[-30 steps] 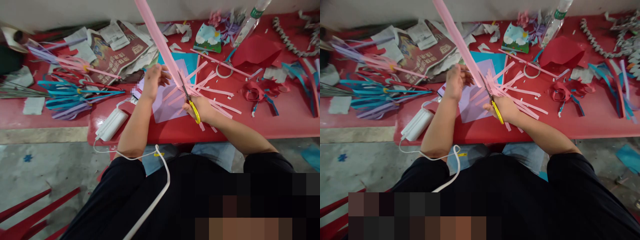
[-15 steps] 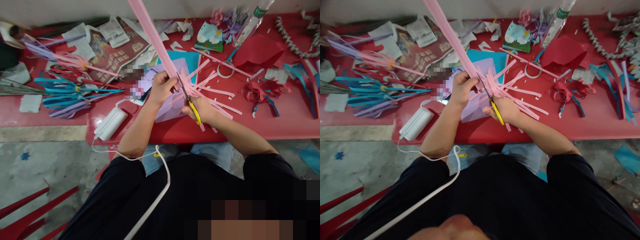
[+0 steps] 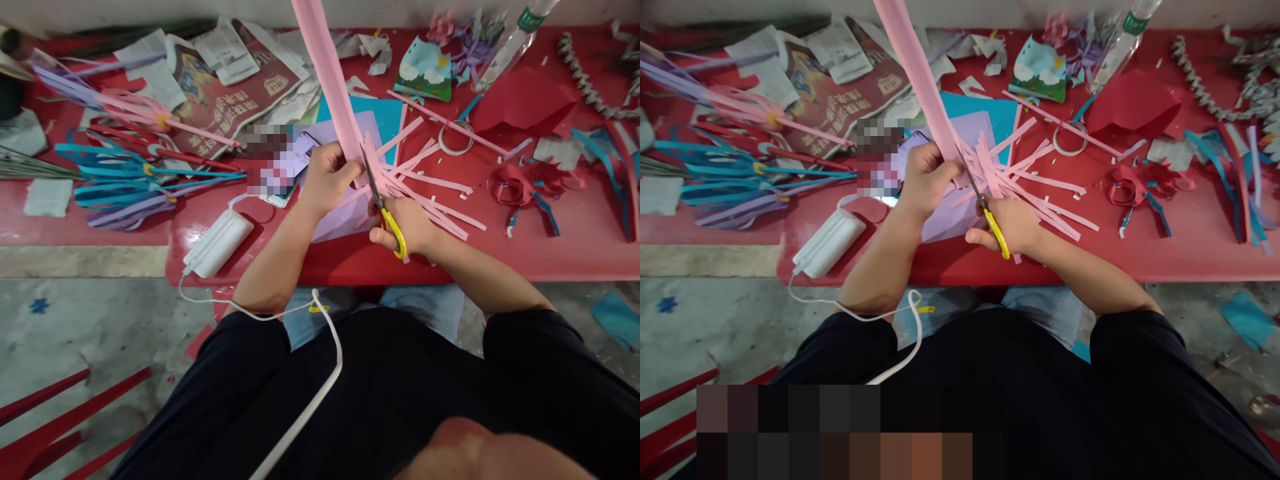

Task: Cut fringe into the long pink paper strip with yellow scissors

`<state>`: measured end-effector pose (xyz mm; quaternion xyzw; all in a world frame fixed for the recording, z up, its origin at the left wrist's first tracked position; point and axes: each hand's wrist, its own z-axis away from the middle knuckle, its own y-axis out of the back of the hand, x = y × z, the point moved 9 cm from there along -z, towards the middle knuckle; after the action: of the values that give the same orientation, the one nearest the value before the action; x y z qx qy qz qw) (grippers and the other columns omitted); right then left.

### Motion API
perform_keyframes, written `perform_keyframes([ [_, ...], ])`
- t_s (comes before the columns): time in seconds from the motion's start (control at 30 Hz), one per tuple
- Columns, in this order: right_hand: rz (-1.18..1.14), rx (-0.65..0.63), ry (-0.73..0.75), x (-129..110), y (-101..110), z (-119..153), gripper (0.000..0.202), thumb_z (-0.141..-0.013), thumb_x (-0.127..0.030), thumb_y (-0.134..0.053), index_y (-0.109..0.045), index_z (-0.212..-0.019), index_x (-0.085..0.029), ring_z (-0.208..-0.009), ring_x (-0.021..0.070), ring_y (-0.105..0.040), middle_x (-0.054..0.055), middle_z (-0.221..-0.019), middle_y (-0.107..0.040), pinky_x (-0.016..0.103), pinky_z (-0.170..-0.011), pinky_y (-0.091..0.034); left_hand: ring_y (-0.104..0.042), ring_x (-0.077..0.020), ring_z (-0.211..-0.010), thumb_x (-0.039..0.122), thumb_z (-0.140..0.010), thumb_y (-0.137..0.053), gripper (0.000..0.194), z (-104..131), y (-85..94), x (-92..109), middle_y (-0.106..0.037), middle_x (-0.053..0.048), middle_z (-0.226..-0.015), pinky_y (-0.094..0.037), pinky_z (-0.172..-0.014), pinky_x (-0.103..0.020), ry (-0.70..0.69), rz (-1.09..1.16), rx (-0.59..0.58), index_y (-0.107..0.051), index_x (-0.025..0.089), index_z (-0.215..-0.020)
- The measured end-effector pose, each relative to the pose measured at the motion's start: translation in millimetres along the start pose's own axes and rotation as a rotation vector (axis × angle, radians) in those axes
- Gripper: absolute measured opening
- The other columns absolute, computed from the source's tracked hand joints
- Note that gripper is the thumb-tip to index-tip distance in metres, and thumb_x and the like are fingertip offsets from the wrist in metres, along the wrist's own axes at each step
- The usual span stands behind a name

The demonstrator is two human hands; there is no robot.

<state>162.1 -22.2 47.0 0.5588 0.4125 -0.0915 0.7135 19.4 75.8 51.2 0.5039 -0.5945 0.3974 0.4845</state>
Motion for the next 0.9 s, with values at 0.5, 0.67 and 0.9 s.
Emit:
perform_keyframes([
  [0.5, 0.060, 0.047, -0.064, 7, -3, -2, 0.115, -0.094, -0.108, -0.004, -0.073, -0.109, -0.017, -0.077, 0.0275, -0.068, 0.014, -0.087, -0.076, 0.039, -0.073, -0.044, -0.045, -0.0134, -0.054, 0.028, -0.092, -0.083, 0.041, 7, 0.2, 12, -0.044, 0.001, -0.059, -0.039, -0.048, -0.026, -0.026, -0.069, -0.001, -0.056, 0.021, -0.062],
  [0.67, 0.029, 0.086, -0.089, 9, -3, -4, 0.112, -0.092, -0.111, -0.013, -0.076, -0.105, -0.019, -0.074, 0.0274, -0.067, 0.011, -0.081, -0.074, 0.039, -0.073, -0.044, -0.040, -0.0125, -0.054, 0.029, -0.091, -0.081, 0.041, 8, 2.4, 12, -0.045, 0.000, -0.062, -0.034, -0.047, -0.027, -0.020, -0.063, 0.007, -0.054, 0.021, -0.062],
  [0.9, 0.063, 0.054, -0.122, 12, -5, -5, 0.109, -0.096, -0.108, -0.014, -0.075, -0.107, -0.019, -0.075, 0.0271, -0.067, 0.010, -0.080, -0.072, 0.038, -0.073, -0.043, -0.050, -0.0158, -0.052, 0.056, -0.099, -0.085, 0.055, 0, 14.8, 4, -0.048, 0.000, -0.059, -0.044, -0.048, -0.029, -0.053, -0.041, 0.080, -0.054, 0.024, -0.066],
])
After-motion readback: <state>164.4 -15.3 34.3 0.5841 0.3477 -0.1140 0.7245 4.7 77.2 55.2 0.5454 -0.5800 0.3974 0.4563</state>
